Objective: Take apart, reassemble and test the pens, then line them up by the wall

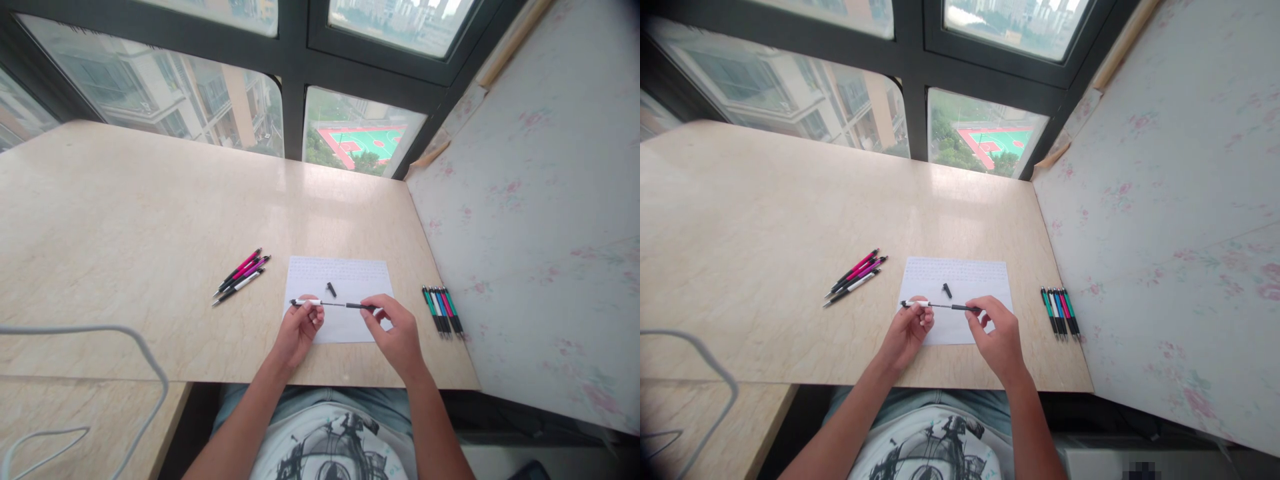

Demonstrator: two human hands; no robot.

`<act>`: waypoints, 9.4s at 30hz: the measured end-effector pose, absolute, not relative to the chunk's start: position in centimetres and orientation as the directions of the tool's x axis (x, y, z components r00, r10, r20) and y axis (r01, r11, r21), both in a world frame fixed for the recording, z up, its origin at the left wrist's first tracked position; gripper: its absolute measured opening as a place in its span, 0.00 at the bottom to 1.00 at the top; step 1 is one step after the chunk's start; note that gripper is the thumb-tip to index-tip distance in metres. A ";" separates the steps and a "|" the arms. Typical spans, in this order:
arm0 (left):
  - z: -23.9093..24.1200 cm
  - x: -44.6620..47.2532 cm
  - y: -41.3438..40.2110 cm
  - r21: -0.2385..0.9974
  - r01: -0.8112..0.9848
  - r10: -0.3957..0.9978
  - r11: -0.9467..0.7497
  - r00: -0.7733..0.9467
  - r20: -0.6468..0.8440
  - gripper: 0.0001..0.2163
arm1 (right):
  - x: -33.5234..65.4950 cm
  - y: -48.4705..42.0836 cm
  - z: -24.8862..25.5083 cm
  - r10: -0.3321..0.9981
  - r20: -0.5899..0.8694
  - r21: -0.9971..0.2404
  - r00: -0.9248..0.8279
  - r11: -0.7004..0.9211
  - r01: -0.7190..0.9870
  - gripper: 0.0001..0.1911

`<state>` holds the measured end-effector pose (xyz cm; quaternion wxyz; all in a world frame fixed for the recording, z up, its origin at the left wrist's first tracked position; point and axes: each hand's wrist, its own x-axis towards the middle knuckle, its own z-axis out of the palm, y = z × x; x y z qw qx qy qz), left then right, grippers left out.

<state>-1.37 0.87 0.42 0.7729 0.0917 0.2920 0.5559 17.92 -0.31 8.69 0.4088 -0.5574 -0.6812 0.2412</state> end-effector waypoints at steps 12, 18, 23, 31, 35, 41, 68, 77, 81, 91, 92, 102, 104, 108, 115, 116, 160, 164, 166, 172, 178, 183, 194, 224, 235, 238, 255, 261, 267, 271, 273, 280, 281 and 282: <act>0.4 -1.4 1.1 0.467 -0.810 0.917 0.355 0.205 -0.343 0.08 | 18.0 2.1 1.4 0.982 0.125 -0.789 0.141 0.012 0.615 0.10; 0.6 -1.3 1.1 0.476 -0.802 0.914 0.360 0.203 -0.351 0.09 | 15.4 4.4 -0.4 0.958 0.221 -0.685 0.180 0.022 0.728 0.09; 0.6 -1.3 1.0 0.486 -0.794 0.912 0.364 0.198 -0.360 0.09 | 15.1 4.4 -0.1 0.959 0.213 -0.714 0.188 0.021 0.700 0.16; 0.6 -1.0 0.9 0.569 -0.733 0.918 0.373 0.201 -0.343 0.09 | 17.3 1.7 2.2 0.999 -0.039 -0.952 0.029 -0.046 0.301 0.21; 0.8 -0.8 0.8 0.630 -0.693 0.927 0.350 0.163 -0.337 0.09 | 17.7 0.9 3.5 0.995 -0.062 -0.951 -0.083 -0.034 0.307 0.14; 1.0 -0.5 0.7 0.728 -0.595 0.938 0.341 0.158 -0.310 0.09 | 18.0 0.6 3.7 0.998 -0.030 -0.936 -0.051 -0.011 0.351 0.13; 1.5 -0.4 0.6 0.726 -0.573 0.924 0.381 0.255 -0.284 0.08 | 17.7 0.3 4.8 0.977 0.139 -0.807 -0.163 0.207 0.553 0.06; 1.4 -0.4 0.7 0.740 -0.569 0.933 0.358 0.238 -0.268 0.08 | 18.1 0.1 5.3 0.970 0.170 -0.748 -0.173 0.241 0.618 0.06; 1.6 -0.4 0.7 0.731 -0.580 0.933 0.359 0.225 -0.279 0.09 | 18.3 0.1 5.4 0.969 0.176 -0.740 -0.171 0.245 0.627 0.07; 1.0 -0.4 0.6 0.736 -0.579 0.936 0.351 0.242 -0.256 0.08 | 18.3 0.2 5.6 0.971 0.148 -0.766 -0.189 0.233 0.599 0.06; 1.0 -0.4 0.6 0.734 -0.582 0.936 0.350 0.239 -0.257 0.08 | 18.3 0.2 5.6 0.971 0.143 -0.765 -0.191 0.231 0.602 0.07; 1.3 -0.5 0.6 0.717 -0.584 0.923 0.382 0.273 -0.269 0.09 | 18.3 0.2 5.4 0.970 0.139 -0.745 -0.197 0.234 0.625 0.09; 1.4 -0.5 0.6 0.709 -0.591 0.923 0.384 0.274 -0.272 0.09 | 18.1 0.1 5.3 0.971 0.134 -0.751 -0.199 0.231 0.618 0.08; 1.4 -0.5 0.6 0.699 -0.600 0.920 0.390 0.277 -0.276 0.08 | 18.0 0.1 5.3 0.969 0.139 -0.765 -0.205 0.236 0.599 0.07; 1.4 -0.5 0.5 0.703 -0.585 0.914 0.403 0.286 -0.286 0.10 | 18.0 0.2 5.1 0.965 0.162 -0.753 -0.208 0.257 0.606 0.06; 1.5 -0.5 0.5 0.702 -0.585 0.913 0.406 0.288 -0.288 0.10 | 18.0 0.2 5.1 0.964 0.167 -0.753 -0.209 0.261 0.604 0.06; 1.5 -0.4 0.8 0.705 -0.582 0.913 0.406 0.231 -0.335 0.11 | 18.8 0.2 5.3 0.966 0.127 -0.772 -0.226 0.239 0.589 0.11; 1.3 -0.4 0.8 0.710 -0.579 0.915 0.400 0.204 -0.349 0.12 | 19.9 0.2 5.2 0.969 0.118 -0.765 -0.219 0.229 0.602 0.11; 1.2 -0.4 0.9 0.707 -0.584 0.914 0.400 0.194 -0.356 0.12 | 20.4 0.2 4.6 0.977 0.104 -0.764 -0.187 0.199 0.614 0.11; 0.9 -0.6 0.9 0.691 -0.599 0.912 0.405 0.212 -0.351 0.11 | 19.8 1.3 1.0 0.993 0.115 -0.762 -0.011 0.096 0.640 0.11; 1.0 -0.6 0.9 0.673 -0.620 0.910 0.402 0.193 -0.366 0.12 | 16.3 4.3 -0.5 0.980 0.186 -0.728 0.064 0.094 0.679 0.10; 1.1 -0.7 0.9 0.677 -0.620 0.913 0.397 0.189 -0.362 0.11 | 15.4 5.2 0.3 0.980 0.180 -0.759 0.084 0.084 0.646 0.10; 1.1 -0.2 0.8 0.792 -0.483 0.925 0.374 0.249 -0.286 0.09 | 18.5 1.1 5.2 0.930 0.150 -0.699 -0.335 0.339 0.629 0.08; 1.0 -0.6 0.9 0.761 -0.537 0.932 0.363 0.200 -0.303 0.10 | 16.5 3.3 0.3 0.995 0.052 -0.667 0.089 -0.032 0.745 0.09; 1.1 -0.2 0.8 0.867 -0.425 0.965 0.260 0.079 -0.251 0.10 | 13.0 0.1 0.6 0.890 -0.456 -0.793 0.007 -0.403 -0.456 0.16; 2.1 -0.2 0.7 0.958 -0.199 0.978 0.206 0.045 -0.201 0.10 | 12.2 -0.2 0.8 0.864 -0.497 -0.635 -0.075 -0.422 -0.648 0.14; 2.4 0.1 0.9 0.934 -0.279 0.973 0.223 0.003 -0.232 0.10 | 15.6 0.0 0.9 0.928 -0.345 -0.913 0.143 -0.296 -0.280 0.16; 1.6 0.7 0.6 0.868 -0.403 0.955 0.291 0.072 -0.287 0.10 | 17.0 3.5 0.1 0.972 0.006 -0.908 0.235 -0.093 0.409 0.12; 1.1 0.2 0.5 0.912 -0.300 0.960 0.281 0.069 -0.273 0.11 | 16.5 4.8 0.2 0.984 0.112 -0.797 0.136 0.008 0.604 0.13; 0.8 0.2 0.5 0.920 -0.264 0.958 0.288 0.074 -0.278 0.12 | 17.2 3.2 0.8 0.988 0.053 -0.860 0.145 -0.029 0.509 0.14; 0.8 0.4 0.6 0.920 -0.255 0.955 0.296 0.082 -0.285 0.12 | 17.6 2.2 1.1 0.992 0.036 -0.889 0.120 -0.023 0.457 0.14; 1.6 1.2 0.7 0.929 -0.206 0.951 0.309 0.059 -0.303 0.15 | 17.4 -0.2 2.8 0.999 0.031 -0.924 0.011 0.024 0.381 0.11; 1.7 1.3 0.7 0.929 -0.203 0.951 0.310 0.055 -0.306 0.15 | 17.2 -0.3 3.1 0.999 0.038 -0.925 -0.032 0.047 0.378 0.11; 1.8 1.4 0.6 0.929 -0.203 0.950 0.311 0.050 -0.307 0.16 | 17.0 -0.4 3.5 0.996 0.047 -0.924 -0.069 0.070 0.377 0.10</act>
